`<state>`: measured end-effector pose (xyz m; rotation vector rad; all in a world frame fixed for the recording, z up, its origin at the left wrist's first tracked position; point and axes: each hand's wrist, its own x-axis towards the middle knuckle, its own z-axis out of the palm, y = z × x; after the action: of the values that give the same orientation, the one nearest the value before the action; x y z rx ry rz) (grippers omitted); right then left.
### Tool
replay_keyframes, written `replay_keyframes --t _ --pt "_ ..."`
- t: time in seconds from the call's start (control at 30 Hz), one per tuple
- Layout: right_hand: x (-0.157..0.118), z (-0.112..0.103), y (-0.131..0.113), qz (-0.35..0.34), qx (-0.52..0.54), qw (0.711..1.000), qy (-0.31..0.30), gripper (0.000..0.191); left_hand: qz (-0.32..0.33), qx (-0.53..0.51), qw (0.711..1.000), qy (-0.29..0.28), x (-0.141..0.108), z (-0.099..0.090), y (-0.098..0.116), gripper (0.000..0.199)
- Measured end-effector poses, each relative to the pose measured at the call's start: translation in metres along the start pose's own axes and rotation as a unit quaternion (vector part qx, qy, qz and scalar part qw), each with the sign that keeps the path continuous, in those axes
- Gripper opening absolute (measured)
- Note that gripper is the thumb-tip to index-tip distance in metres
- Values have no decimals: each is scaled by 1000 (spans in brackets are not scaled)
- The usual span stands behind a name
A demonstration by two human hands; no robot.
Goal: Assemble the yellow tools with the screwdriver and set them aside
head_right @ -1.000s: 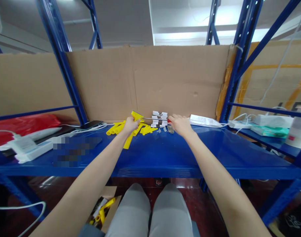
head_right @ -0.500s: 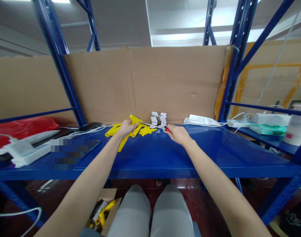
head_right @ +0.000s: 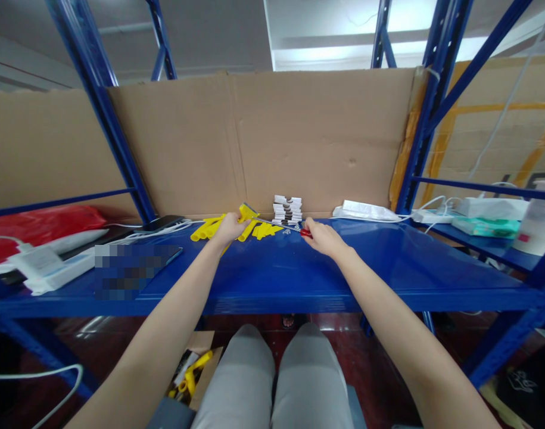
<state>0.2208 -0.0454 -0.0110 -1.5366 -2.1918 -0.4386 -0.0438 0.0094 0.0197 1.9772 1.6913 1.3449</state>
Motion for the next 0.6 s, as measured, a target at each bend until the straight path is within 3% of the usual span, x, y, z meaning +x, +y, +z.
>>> replay_keyframes --t 0.17,0.3,0.43,0.6 --pt "0 0 -4 7 -36 999 -27 18 -17 23 999 -40 2 -2 2 8" --pt "1 0 -7 16 -13 999 -46 22 -30 -8 999 -45 3 -2 5 12" --pt "2 2 -5 20 34 998 -41 17 -71 -11 996 -48 0 -1 11 10" --pt "1 1 3 34 15 999 -38 9 -104 -56 988 -100 -3 5 14 15"
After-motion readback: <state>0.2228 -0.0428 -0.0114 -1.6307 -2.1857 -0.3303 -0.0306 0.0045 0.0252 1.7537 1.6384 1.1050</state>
